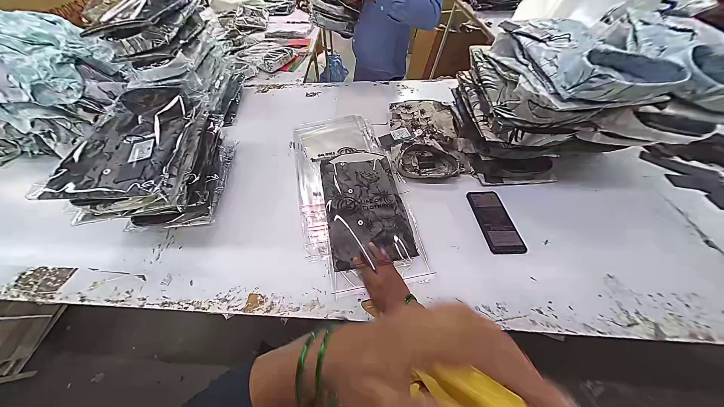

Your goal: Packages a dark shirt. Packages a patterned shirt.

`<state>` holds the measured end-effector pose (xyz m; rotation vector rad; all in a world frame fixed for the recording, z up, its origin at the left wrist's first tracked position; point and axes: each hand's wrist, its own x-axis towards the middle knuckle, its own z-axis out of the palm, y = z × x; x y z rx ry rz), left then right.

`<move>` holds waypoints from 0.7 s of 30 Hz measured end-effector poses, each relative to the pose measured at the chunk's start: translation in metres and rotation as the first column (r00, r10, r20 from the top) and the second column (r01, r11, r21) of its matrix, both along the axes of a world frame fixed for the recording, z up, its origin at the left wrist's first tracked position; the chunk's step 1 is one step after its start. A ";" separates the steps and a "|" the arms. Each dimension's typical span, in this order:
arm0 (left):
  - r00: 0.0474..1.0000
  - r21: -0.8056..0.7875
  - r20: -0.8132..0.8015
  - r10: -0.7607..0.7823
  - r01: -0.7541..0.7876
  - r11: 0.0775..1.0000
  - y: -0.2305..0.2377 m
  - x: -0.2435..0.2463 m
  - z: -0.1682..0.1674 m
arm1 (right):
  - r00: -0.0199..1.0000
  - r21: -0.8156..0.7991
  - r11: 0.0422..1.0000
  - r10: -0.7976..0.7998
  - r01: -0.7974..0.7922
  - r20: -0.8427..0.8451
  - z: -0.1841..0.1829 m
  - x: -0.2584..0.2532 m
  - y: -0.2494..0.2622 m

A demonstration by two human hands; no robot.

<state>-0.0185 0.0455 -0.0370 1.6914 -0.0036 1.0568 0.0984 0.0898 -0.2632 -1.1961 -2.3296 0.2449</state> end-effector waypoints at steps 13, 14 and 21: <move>0.206 0.726 -0.597 0.775 -0.271 0.632 0.087 -0.030 -0.221 | 0.999 0.046 0.999 0.005 -0.003 -0.044 0.007 0.036 -0.039; 0.203 0.730 -0.595 0.777 -0.268 0.629 0.087 -0.030 -0.221 | 0.999 0.051 0.998 -0.032 0.033 -0.027 0.009 0.035 -0.039; 0.209 0.713 -0.613 0.762 -0.270 0.648 0.084 -0.032 -0.220 | 0.998 -0.074 0.997 -0.005 0.010 0.067 0.024 0.031 -0.036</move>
